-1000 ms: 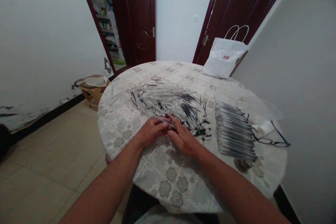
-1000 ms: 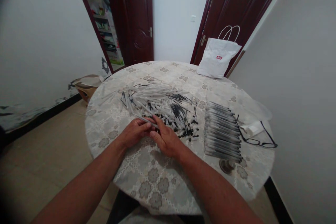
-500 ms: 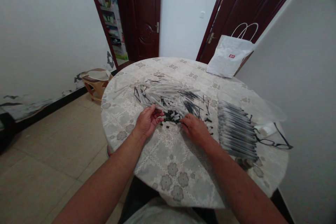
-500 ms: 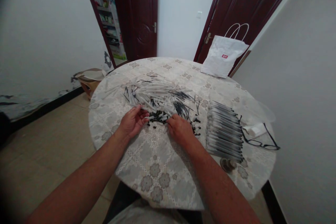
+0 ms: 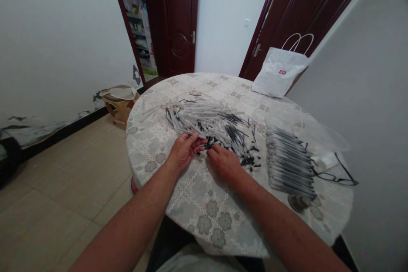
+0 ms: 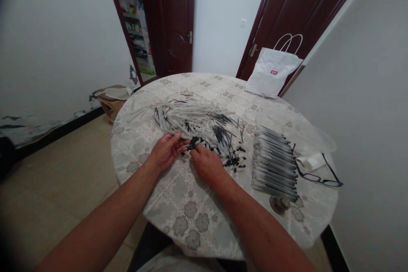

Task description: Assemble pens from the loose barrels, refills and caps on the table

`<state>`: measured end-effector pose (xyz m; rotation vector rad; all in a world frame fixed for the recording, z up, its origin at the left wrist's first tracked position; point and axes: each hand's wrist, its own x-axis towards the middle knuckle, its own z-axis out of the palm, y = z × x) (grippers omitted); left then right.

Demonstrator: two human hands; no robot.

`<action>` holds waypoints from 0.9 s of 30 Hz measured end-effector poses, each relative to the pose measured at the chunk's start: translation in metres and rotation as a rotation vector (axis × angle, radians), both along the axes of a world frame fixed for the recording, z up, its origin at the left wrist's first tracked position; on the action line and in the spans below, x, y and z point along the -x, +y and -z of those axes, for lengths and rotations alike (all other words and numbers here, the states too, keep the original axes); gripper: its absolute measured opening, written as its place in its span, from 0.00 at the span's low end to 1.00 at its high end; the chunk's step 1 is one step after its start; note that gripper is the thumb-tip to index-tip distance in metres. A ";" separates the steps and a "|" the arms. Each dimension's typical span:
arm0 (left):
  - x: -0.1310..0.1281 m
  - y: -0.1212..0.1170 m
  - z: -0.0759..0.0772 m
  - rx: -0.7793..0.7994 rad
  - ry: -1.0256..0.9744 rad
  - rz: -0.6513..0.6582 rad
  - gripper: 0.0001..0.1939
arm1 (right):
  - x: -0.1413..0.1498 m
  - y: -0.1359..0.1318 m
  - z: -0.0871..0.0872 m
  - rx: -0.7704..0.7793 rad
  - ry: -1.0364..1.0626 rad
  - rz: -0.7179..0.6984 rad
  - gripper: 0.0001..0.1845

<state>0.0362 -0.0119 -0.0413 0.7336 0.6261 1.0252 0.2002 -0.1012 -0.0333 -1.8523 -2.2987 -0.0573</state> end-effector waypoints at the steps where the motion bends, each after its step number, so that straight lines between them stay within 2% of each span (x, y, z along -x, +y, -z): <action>1: 0.000 -0.001 0.000 -0.003 -0.003 0.009 0.17 | -0.003 0.000 0.000 -0.037 0.075 0.011 0.09; 4: 0.000 -0.003 -0.002 -0.010 -0.008 0.036 0.18 | -0.011 -0.001 -0.001 -0.197 0.373 0.030 0.07; 6: 0.000 -0.004 -0.002 -0.020 -0.008 0.057 0.18 | -0.016 -0.002 -0.002 -0.247 0.583 0.064 0.07; 11: 0.000 -0.005 -0.001 -0.042 0.001 0.103 0.17 | -0.021 -0.001 0.001 -0.179 0.990 0.135 0.09; 19: -0.001 -0.006 -0.001 -0.075 0.027 0.093 0.17 | -0.020 0.004 0.008 -0.075 1.245 0.109 0.12; 27: -0.004 -0.011 -0.006 -0.123 0.046 0.135 0.16 | -0.018 0.003 0.007 -0.046 1.294 0.126 0.12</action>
